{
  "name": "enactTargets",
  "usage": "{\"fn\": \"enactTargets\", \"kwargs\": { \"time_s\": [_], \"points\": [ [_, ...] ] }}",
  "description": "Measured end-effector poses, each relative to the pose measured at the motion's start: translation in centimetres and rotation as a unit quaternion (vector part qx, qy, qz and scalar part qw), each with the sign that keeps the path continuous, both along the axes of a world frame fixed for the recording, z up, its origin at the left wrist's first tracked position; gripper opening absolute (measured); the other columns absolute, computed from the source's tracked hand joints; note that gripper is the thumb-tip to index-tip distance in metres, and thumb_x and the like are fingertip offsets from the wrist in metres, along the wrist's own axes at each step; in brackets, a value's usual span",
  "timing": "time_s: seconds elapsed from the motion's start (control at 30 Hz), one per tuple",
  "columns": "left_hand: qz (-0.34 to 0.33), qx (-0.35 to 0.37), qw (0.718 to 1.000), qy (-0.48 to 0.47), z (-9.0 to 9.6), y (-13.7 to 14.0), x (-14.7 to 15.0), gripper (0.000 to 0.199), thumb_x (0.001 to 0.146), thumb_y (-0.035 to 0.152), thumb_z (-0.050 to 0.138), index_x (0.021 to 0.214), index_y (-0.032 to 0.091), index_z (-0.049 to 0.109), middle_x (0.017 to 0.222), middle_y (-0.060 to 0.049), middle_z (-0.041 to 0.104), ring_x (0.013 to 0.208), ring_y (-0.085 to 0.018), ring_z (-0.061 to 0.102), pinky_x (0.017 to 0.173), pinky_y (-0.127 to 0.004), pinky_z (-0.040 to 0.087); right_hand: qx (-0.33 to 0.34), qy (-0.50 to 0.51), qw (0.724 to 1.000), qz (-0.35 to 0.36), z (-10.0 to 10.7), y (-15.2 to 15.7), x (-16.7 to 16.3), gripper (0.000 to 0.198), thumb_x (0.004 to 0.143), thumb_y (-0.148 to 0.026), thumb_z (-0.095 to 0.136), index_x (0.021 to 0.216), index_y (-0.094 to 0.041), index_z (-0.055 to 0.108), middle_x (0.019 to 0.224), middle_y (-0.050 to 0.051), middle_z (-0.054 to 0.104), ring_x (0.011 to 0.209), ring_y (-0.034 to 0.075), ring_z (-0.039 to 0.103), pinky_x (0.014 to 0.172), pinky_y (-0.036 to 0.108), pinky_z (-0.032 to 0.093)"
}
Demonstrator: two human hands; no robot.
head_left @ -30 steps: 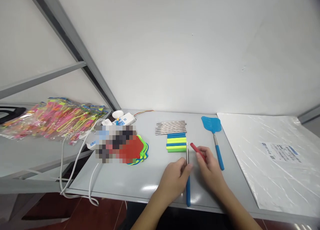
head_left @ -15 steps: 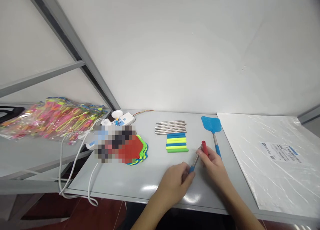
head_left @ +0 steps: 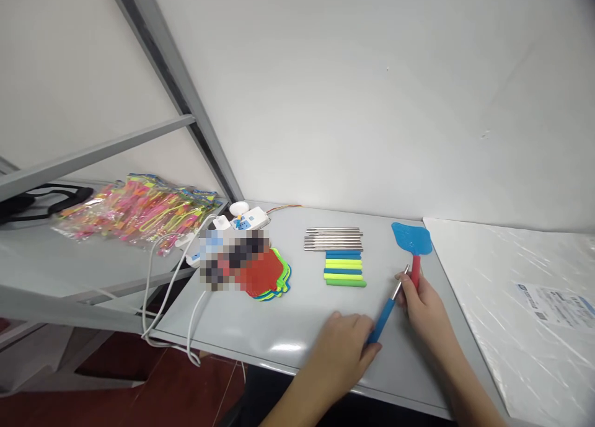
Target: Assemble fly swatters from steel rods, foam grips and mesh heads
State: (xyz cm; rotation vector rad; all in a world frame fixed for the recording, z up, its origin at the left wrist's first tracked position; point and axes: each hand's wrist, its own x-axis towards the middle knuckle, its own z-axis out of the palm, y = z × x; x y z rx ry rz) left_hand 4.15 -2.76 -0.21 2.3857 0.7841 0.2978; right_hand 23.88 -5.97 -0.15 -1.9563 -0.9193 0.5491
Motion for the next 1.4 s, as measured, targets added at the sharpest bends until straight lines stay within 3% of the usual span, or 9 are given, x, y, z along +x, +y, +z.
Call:
{"fn": "enactTargets", "kwargs": {
  "time_s": [0.17,0.4,0.6,0.73,0.83,1.0,1.1,1.23,1.4],
  "points": [
    [-0.017,0.06,0.998,0.018,0.0,-0.2,0.6,0.019,0.088,0.032,0.061,0.103,0.023,0.053,0.091,0.001,0.067,0.083,-0.021,0.061,0.076,-0.033,0.035,-0.156,-0.099,0.983,0.013,0.5,0.4,0.1,0.039,0.094,-0.055,0.032,0.091,-0.022,0.054,0.078,0.009,0.066,0.072,0.026,0.062,0.062,0.033,0.043],
    [-0.033,0.103,0.994,0.014,-0.4,-0.4,0.9,0.019,0.09,0.032,0.057,0.107,0.026,0.053,0.088,0.003,0.067,0.081,-0.02,0.062,0.075,-0.034,0.035,-0.23,-0.195,0.952,0.064,0.6,1.1,-1.1,0.037,0.097,-0.048,0.025,0.093,-0.022,0.051,0.075,0.008,0.066,0.065,0.025,0.061,0.056,0.031,0.037],
    [-0.053,0.108,0.993,0.009,-0.2,0.1,1.0,0.022,0.092,0.039,0.056,0.109,0.025,0.053,0.091,0.001,0.066,0.084,-0.021,0.062,0.074,-0.034,0.036,-0.224,-0.244,0.941,0.07,1.0,0.6,-2.0,0.027,0.097,-0.043,0.028,0.088,-0.025,0.045,0.07,0.002,0.063,0.058,0.022,0.055,0.051,0.028,0.031],
    [-0.06,0.113,0.992,0.005,-0.1,0.4,0.8,0.027,0.091,0.045,0.057,0.107,0.024,0.054,0.091,0.0,0.065,0.083,-0.021,0.06,0.073,-0.034,0.038,-0.179,-0.254,0.947,0.082,1.2,0.6,-2.2,0.024,0.097,-0.04,0.033,0.081,-0.025,0.043,0.064,-0.001,0.058,0.055,0.019,0.052,0.051,0.027,0.029],
    [-0.056,0.102,0.993,-0.011,-0.1,0.6,0.3,0.029,0.089,0.046,0.06,0.107,0.024,0.055,0.091,0.0,0.064,0.081,-0.021,0.059,0.073,-0.032,0.038,-0.118,-0.274,0.944,0.14,1.8,1.6,-2.2,0.031,0.096,-0.044,0.037,0.073,-0.024,0.041,0.065,0.0,0.056,0.056,0.018,0.051,0.053,0.027,0.031],
    [-0.022,0.098,0.993,-0.062,0.4,1.4,-1.7,0.018,0.094,0.035,0.054,0.107,0.023,0.057,0.086,-0.001,0.063,0.074,-0.018,0.056,0.07,-0.031,0.038,-0.063,-0.352,0.893,0.273,3.9,6.5,-2.2,0.024,0.096,-0.028,0.039,0.081,-0.021,0.056,0.083,0.005,0.062,0.07,0.019,0.056,0.059,0.028,0.034],
    [0.013,0.13,0.986,-0.102,1.1,2.1,-3.5,0.013,0.096,0.028,0.049,0.1,0.02,0.058,0.079,-0.002,0.061,0.069,-0.017,0.053,0.067,-0.03,0.036,-0.065,-0.355,0.883,0.299,4.5,11.1,-2.2,0.019,0.092,-0.021,0.044,0.091,-0.021,0.063,0.083,0.005,0.066,0.071,0.018,0.058,0.061,0.027,0.034],
    [0.097,0.187,0.966,-0.15,2.0,3.4,-6.9,0.009,0.093,0.018,0.05,0.094,0.019,0.058,0.074,-0.003,0.058,0.069,-0.017,0.051,0.066,-0.031,0.035,-0.075,-0.355,0.875,0.32,4.1,17.0,-2.1,0.03,0.089,-0.017,0.046,0.112,-0.021,0.066,0.09,0.007,0.072,0.078,0.02,0.061,0.061,0.027,0.034],
    [0.217,0.223,0.932,-0.187,2.3,4.7,-11.2,0.013,0.089,0.013,0.055,0.099,0.02,0.057,0.082,-0.004,0.061,0.075,-0.018,0.053,0.07,-0.033,0.038,-0.086,-0.358,0.849,0.379,3.3,21.2,-1.9,0.03,0.087,-0.016,0.047,0.099,-0.023,0.073,0.089,0.005,0.073,0.076,0.02,0.062,0.06,0.026,0.034]
  ]
}}
